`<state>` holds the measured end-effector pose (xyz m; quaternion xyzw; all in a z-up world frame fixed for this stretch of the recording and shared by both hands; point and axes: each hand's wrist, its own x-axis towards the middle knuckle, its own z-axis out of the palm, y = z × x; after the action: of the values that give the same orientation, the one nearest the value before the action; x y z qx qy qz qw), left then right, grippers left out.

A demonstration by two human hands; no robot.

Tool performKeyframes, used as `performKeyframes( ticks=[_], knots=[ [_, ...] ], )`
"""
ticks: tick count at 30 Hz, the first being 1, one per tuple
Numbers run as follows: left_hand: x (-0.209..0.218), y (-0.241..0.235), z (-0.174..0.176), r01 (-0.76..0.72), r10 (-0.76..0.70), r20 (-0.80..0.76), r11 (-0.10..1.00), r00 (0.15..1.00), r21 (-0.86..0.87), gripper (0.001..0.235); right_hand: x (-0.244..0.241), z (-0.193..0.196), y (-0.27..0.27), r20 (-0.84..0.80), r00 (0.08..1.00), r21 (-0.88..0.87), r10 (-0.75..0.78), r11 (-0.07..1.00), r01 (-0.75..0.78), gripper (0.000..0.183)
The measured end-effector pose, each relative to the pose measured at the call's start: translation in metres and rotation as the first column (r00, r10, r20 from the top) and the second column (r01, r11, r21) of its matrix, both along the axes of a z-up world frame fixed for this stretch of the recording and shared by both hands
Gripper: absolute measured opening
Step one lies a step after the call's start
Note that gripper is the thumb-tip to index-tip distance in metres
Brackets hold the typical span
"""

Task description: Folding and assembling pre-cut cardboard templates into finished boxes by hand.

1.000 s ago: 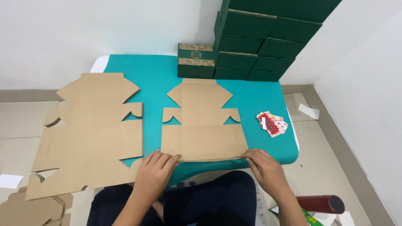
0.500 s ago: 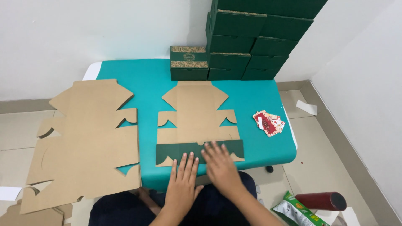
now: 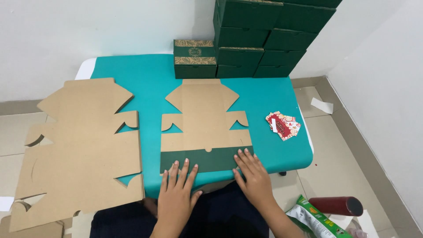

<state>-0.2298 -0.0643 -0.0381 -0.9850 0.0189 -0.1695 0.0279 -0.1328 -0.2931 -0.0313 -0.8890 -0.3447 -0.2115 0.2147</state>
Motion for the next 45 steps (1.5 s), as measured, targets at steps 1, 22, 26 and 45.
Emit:
performKeyframes(
  ticks=[1, 22, 26, 45],
  knots=[
    [-0.001, -0.001, -0.001, -0.002, 0.002, -0.003, 1.0, 1.0, -0.002, 0.083, 0.001, 0.002, 0.002, -0.003, 1.0, -0.002, 0.002, 1.0, -0.002, 0.043],
    [-0.02, -0.014, 0.051, 0.343, -0.292, 0.247, 0.918, 0.924, -0.197, 0.054, 0.008, 0.052, 0.029, 0.156, 0.936, -0.121, 0.315, 0.947, -0.298, 0.026],
    [-0.016, -0.015, 0.06, 0.596, -0.555, 0.231, 0.686, 0.799, -0.417, 0.028, 0.002, 0.086, 0.03, 0.234, 0.94, -0.083, 0.248, 0.968, -0.235, 0.024],
    [0.042, -0.024, 0.014, 0.273, -0.245, 0.144, 0.933, 0.959, -0.234, 0.068, 0.165, -0.003, 0.071, -0.053, 0.987, -0.115, 0.149, 0.981, -0.155, 0.025]
  ],
)
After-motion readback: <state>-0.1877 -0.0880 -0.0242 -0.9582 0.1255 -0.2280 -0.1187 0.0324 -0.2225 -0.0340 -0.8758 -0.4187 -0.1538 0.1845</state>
